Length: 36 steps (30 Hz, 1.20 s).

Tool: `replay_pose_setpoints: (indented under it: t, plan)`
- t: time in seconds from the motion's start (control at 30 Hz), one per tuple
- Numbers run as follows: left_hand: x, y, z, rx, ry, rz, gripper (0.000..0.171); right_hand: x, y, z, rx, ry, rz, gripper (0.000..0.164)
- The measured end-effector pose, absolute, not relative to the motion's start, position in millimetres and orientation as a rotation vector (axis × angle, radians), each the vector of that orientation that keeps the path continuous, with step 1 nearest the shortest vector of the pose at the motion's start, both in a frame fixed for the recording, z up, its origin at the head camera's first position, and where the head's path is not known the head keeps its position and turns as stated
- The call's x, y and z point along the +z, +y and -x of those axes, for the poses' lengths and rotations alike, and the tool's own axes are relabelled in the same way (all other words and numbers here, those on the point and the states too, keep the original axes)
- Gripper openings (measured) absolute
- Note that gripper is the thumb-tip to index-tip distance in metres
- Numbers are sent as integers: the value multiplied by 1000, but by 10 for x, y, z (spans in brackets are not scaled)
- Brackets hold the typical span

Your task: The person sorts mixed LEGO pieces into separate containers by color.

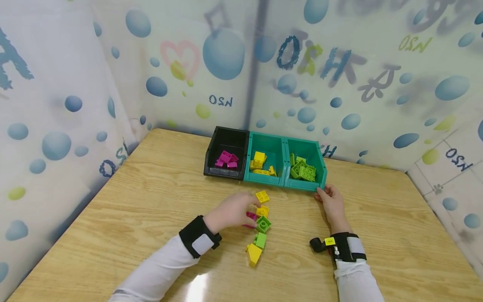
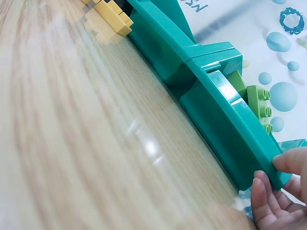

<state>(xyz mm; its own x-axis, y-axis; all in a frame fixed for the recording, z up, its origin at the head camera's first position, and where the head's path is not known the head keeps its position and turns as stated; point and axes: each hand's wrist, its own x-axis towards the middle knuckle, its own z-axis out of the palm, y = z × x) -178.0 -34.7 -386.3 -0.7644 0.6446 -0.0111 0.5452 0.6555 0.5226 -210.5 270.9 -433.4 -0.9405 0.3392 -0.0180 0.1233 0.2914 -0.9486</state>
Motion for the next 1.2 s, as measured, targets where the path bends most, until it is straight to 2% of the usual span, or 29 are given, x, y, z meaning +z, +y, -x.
replay_pose_setpoints:
  t: [0.43, 1.2]
  plan:
    - [-3849, -330, 1737, 596, 2638, -950, 32, -4323, 2706, 2097, 1736, -2350, 422, 29]
    - [-3867, -308, 1709, 562, 2661, -934, 31, -4297, 2712, 2078, 1696, -2416, 450, 34]
